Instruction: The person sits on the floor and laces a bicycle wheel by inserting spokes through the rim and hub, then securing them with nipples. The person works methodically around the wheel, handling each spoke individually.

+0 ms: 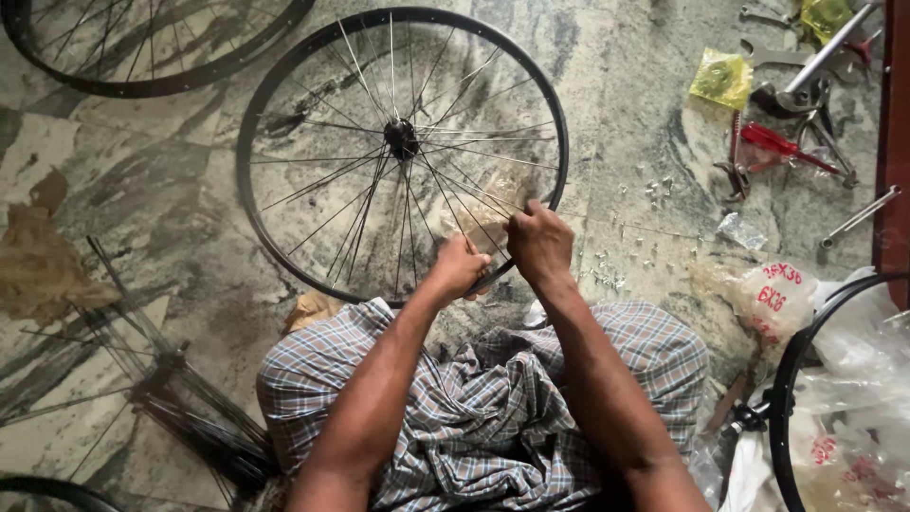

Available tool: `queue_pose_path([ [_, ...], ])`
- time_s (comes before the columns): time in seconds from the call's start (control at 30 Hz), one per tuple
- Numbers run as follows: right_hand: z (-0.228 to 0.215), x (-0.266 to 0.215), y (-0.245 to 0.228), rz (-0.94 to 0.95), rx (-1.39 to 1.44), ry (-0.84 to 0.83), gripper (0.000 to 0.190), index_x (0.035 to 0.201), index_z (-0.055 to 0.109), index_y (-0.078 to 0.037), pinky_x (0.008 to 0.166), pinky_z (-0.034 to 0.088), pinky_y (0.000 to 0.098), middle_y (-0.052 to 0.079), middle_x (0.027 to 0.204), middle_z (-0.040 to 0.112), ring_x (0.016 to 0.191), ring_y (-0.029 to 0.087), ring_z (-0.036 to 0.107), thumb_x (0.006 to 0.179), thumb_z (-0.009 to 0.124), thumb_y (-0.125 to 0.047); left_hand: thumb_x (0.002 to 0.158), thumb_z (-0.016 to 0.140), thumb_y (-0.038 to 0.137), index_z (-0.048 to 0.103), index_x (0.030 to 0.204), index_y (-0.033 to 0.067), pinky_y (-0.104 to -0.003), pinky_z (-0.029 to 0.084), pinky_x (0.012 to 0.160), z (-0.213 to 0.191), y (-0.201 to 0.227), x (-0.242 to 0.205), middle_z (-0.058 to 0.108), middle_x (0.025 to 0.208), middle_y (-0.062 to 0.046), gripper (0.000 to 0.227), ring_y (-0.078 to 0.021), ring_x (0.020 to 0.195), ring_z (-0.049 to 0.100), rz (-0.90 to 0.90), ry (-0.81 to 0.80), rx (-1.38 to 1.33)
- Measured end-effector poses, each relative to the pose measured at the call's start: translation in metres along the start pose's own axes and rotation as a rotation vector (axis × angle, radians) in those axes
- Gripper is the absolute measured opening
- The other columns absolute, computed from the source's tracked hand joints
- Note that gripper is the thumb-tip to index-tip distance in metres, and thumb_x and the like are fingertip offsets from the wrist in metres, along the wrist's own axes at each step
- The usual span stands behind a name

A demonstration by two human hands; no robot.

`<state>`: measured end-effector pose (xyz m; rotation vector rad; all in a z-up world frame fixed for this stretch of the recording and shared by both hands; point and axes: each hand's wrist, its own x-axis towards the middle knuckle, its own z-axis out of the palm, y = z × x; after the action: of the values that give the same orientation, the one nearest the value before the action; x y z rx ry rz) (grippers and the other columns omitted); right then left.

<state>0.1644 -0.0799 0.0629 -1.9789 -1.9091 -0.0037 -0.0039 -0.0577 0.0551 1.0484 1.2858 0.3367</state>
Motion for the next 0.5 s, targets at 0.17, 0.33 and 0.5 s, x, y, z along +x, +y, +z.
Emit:
queue_pose_path([
  [0.17, 0.021, 0.017, 0.011, -0.080, 0.027, -0.321, 0.009, 0.081, 0.080, -0.019, 0.069, 0.055, 0.0432, 0.006, 0.084, 0.069, 0.081, 0.028, 0.070, 0.084, 0.078, -0.028, 0.098, 0.061, 0.023, 0.052, 0.093, 0.0051, -0.037, 0.054, 0.037, 0.008, -0.002, 0.000, 0.065, 0.072, -0.011, 0.020, -0.0248, 0.053, 0.069, -0.069, 0.148, 0.054],
  [0.33, 0.027, 0.017, 0.025, -0.023, 0.195, -0.271, 0.017, 0.082, 0.078, -0.015, 0.065, 0.053, 0.0411, 0.007, 0.084, 0.067, 0.075, 0.027, 0.067, 0.084, 0.081, -0.032, 0.098, 0.059, 0.022, 0.049, 0.098, 0.0067, -0.037, 0.053, 0.038, 0.006, -0.011, 0.005, 0.065, 0.072, -0.010, 0.019, -0.0254, 0.053, 0.068, -0.052, 0.136, 0.022],
  [0.5, 0.011, 0.015, 0.068, 0.832, 1.292, -0.035, 0.007, 0.098, 0.075, -0.007, 0.056, 0.029, 0.0316, 0.004, 0.079, 0.053, 0.066, 0.018, 0.038, 0.096, 0.075, -0.014, 0.095, 0.066, 0.016, 0.051, 0.096, 0.0028, -0.037, 0.054, 0.036, 0.002, -0.014, 0.012, 0.066, 0.069, -0.012, 0.020, -0.0234, 0.051, 0.069, -0.014, 0.038, -0.065],
])
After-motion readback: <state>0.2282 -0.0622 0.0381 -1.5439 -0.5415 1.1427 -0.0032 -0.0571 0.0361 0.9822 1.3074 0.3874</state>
